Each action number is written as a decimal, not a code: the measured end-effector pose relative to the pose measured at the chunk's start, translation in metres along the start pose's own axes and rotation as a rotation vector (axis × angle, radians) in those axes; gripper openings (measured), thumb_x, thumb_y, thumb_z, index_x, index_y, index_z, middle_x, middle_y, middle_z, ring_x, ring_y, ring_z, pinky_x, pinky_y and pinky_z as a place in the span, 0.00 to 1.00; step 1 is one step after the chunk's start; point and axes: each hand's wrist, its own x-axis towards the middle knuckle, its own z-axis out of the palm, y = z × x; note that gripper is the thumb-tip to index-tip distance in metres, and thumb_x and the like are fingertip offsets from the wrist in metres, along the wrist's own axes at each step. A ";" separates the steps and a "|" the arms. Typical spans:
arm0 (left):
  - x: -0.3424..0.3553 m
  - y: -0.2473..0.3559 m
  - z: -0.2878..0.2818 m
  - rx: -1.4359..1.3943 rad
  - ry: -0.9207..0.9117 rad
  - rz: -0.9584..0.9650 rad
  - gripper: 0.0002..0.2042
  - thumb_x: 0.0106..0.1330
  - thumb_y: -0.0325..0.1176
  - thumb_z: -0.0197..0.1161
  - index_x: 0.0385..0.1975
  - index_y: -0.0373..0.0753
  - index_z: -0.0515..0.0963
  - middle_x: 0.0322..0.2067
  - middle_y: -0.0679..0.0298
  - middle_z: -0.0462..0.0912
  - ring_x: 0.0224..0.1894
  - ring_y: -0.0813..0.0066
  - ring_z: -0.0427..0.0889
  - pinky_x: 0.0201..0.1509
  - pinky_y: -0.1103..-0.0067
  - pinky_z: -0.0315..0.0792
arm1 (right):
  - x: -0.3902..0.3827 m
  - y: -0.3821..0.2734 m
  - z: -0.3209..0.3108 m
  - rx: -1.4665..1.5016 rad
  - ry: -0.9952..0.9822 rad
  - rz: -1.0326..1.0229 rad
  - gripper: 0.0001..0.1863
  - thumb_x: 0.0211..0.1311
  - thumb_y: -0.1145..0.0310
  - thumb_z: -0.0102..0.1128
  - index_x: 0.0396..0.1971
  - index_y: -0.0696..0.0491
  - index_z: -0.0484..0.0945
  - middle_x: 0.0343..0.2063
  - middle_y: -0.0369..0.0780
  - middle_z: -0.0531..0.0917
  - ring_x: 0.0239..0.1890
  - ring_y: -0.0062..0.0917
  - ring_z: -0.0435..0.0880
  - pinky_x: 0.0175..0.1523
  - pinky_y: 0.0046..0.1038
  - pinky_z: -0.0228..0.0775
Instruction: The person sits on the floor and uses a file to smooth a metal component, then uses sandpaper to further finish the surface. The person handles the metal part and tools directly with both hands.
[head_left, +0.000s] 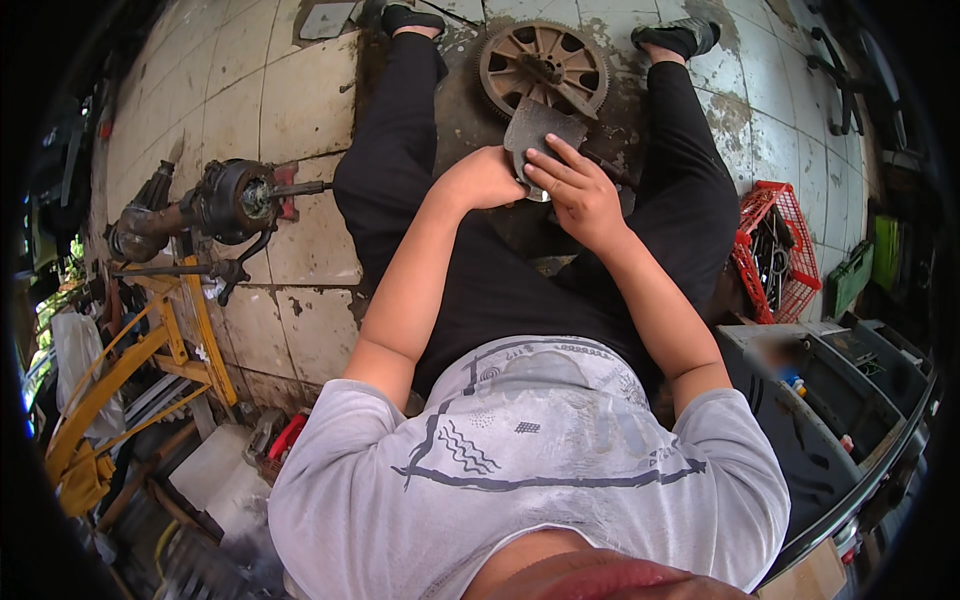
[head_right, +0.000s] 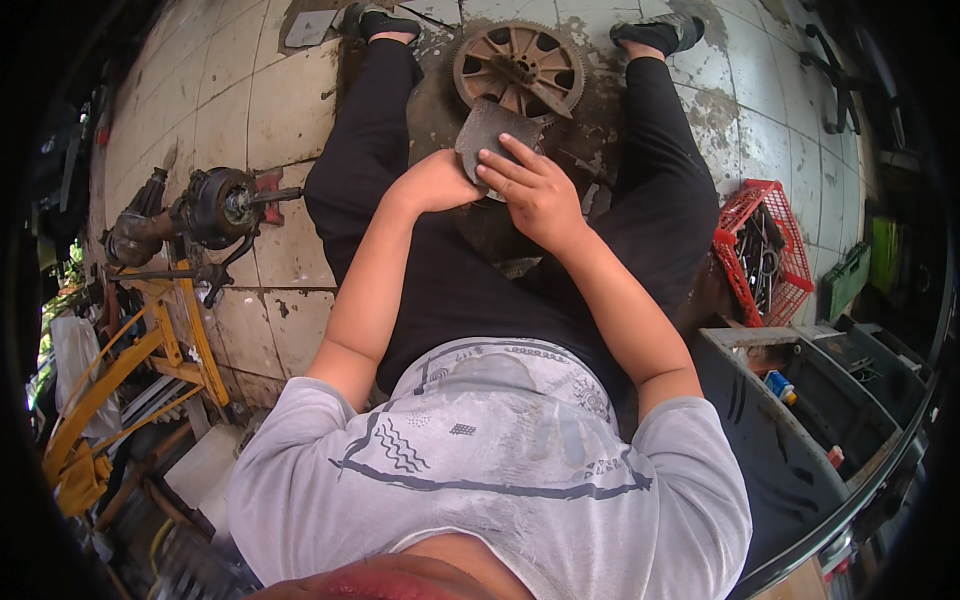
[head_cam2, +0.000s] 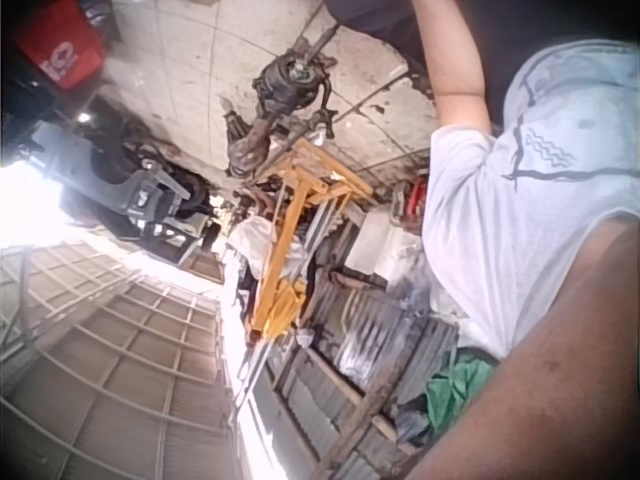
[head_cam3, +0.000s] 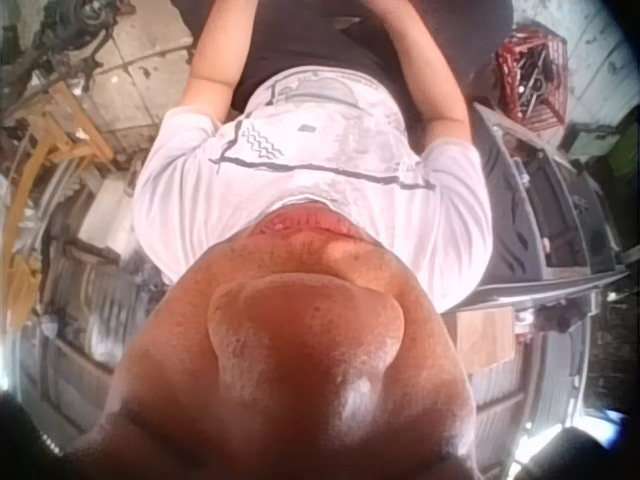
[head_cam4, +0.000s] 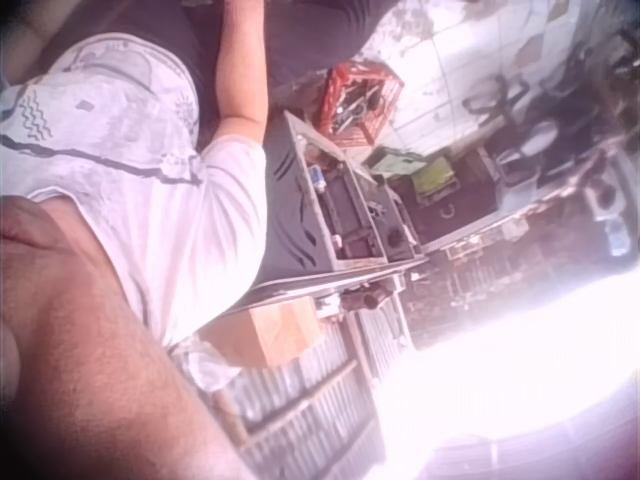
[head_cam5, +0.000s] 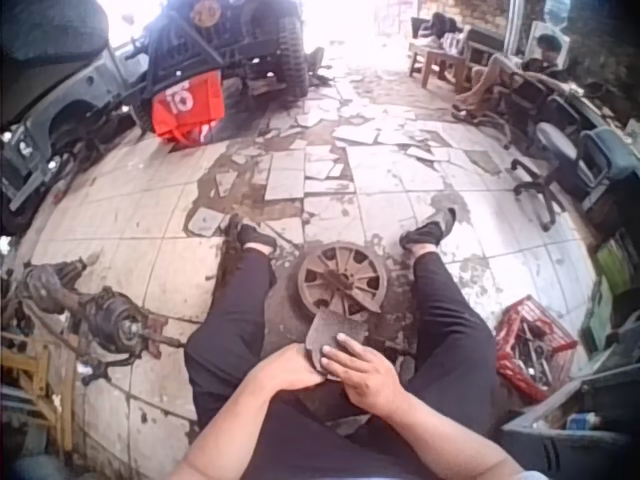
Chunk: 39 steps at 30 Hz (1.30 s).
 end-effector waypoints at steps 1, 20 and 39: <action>-0.005 0.014 -0.007 -0.079 -0.047 -0.093 0.23 0.62 0.37 0.68 0.55 0.29 0.83 0.40 0.46 0.92 0.45 0.50 0.92 0.53 0.63 0.84 | 0.000 -0.005 -0.003 0.037 -0.029 -0.037 0.28 0.55 0.84 0.67 0.56 0.45 0.92 0.63 0.33 0.89 0.72 0.39 0.82 0.66 0.40 0.82; -0.006 0.014 -0.004 -0.096 0.007 -0.146 0.23 0.62 0.36 0.68 0.55 0.30 0.83 0.39 0.46 0.92 0.43 0.51 0.93 0.52 0.63 0.83 | 0.006 0.017 -0.005 -0.088 0.056 0.054 0.27 0.55 0.82 0.69 0.55 0.45 0.92 0.62 0.33 0.90 0.71 0.38 0.83 0.64 0.38 0.82; -0.005 0.019 -0.013 -0.095 -0.071 -0.150 0.30 0.62 0.37 0.68 0.65 0.31 0.77 0.41 0.41 0.91 0.47 0.48 0.92 0.54 0.62 0.84 | 0.003 0.021 -0.005 -0.031 0.048 0.019 0.29 0.52 0.84 0.68 0.54 0.44 0.92 0.62 0.31 0.90 0.72 0.36 0.83 0.64 0.39 0.82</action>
